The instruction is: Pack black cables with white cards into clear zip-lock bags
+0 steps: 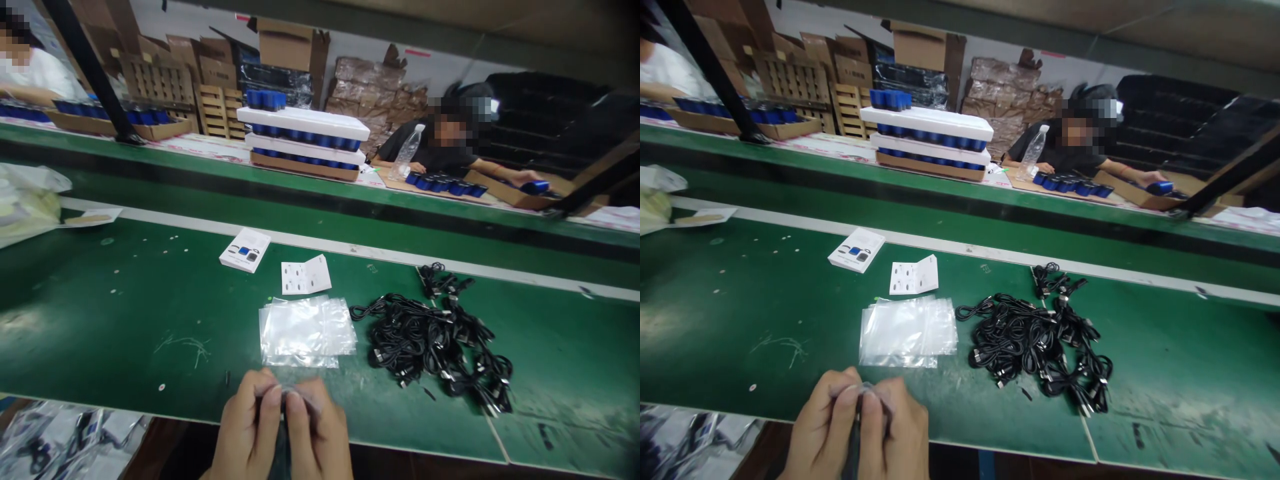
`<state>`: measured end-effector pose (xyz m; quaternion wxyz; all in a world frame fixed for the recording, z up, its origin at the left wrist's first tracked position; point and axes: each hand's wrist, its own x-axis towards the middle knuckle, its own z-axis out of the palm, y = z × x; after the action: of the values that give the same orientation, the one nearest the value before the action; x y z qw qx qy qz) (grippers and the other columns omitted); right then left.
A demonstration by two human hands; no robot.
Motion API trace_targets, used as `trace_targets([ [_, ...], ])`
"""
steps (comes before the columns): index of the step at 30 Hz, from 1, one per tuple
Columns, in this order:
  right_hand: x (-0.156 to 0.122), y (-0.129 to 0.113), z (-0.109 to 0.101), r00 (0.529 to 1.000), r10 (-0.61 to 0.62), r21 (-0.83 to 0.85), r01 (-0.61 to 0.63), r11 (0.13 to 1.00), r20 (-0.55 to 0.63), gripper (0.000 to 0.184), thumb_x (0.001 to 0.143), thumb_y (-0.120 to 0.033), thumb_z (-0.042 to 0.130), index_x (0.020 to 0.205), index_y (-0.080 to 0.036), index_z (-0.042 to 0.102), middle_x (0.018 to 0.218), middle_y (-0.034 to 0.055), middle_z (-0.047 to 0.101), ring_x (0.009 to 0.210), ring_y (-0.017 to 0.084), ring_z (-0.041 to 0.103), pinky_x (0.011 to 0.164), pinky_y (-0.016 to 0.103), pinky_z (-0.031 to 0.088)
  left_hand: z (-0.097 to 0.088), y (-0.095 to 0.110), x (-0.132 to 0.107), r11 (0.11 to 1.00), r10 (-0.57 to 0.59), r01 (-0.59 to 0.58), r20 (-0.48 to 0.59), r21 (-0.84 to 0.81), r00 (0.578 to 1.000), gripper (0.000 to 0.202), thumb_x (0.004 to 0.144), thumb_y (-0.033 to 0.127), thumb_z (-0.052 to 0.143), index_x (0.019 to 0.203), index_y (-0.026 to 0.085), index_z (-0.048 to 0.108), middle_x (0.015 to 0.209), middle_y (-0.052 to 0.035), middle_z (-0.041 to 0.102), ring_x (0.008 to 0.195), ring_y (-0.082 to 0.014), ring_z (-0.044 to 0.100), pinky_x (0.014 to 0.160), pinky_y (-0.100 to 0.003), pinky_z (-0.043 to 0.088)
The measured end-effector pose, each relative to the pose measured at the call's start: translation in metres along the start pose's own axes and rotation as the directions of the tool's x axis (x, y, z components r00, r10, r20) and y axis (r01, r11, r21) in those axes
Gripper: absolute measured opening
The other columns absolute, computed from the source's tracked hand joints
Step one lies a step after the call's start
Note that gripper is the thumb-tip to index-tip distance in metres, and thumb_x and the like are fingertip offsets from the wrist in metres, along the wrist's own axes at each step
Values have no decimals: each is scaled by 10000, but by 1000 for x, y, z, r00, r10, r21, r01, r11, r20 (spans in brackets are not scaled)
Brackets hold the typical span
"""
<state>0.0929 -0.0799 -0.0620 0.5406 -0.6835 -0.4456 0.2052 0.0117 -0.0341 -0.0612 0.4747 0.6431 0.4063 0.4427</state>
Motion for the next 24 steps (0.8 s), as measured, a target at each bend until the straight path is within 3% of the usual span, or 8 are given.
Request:
trace_targets([
  [2,8,-1,-8,997,54,114,-60,992,52,328,926,-409,410,712,-206,553,598,-6,529,549,136,485,511,236,372,-5,6,6,995,-104,104,116,5,988,286,909,431,436,734,217,507,613,53,478,558,-116,464,548,-213,380],
  [5,17,1,-20,971,98,198,-142,970,216,353,903,-424,448,629,-201,442,566,-50,384,535,109,382,490,218,309,-13,12,16,969,-241,244,338,35,910,321,893,449,455,692,199,484,597,58,412,556,-111,416,521,-207,346],
  [8,21,1,-24,944,140,256,-221,941,299,376,886,-447,462,609,-201,395,562,-69,299,519,96,307,479,218,249,-17,13,21,950,-290,309,451,32,844,355,897,478,425,686,194,459,615,62,346,566,-105,359,518,-201,317],
  [10,21,1,-24,937,165,295,-260,920,309,380,876,-461,470,610,-198,401,563,-69,300,521,96,301,484,219,243,-18,13,22,946,-297,322,473,30,830,367,897,491,417,685,192,452,621,59,352,578,-106,362,528,-200,318],
  [13,20,0,-21,939,160,317,-258,912,304,401,868,-477,477,594,-199,387,558,-68,297,520,95,290,485,218,238,-17,13,21,952,-289,302,454,45,843,381,893,493,422,657,194,425,606,62,350,569,-104,367,525,-201,306],
  [18,24,-3,-29,935,141,257,-232,938,326,370,883,-446,468,615,-195,423,570,-58,334,532,104,321,496,220,270,-23,15,27,944,-307,327,462,38,832,371,883,485,448,662,188,460,600,58,368,564,-104,366,510,-198,313],
  [24,25,-6,-41,983,36,163,-66,984,182,265,882,-340,510,674,-185,564,639,-16,479,603,133,449,555,236,342,-34,15,31,963,-261,265,446,54,856,315,866,435,509,711,179,608,692,24,457,592,-104,426,514,-189,357],
])
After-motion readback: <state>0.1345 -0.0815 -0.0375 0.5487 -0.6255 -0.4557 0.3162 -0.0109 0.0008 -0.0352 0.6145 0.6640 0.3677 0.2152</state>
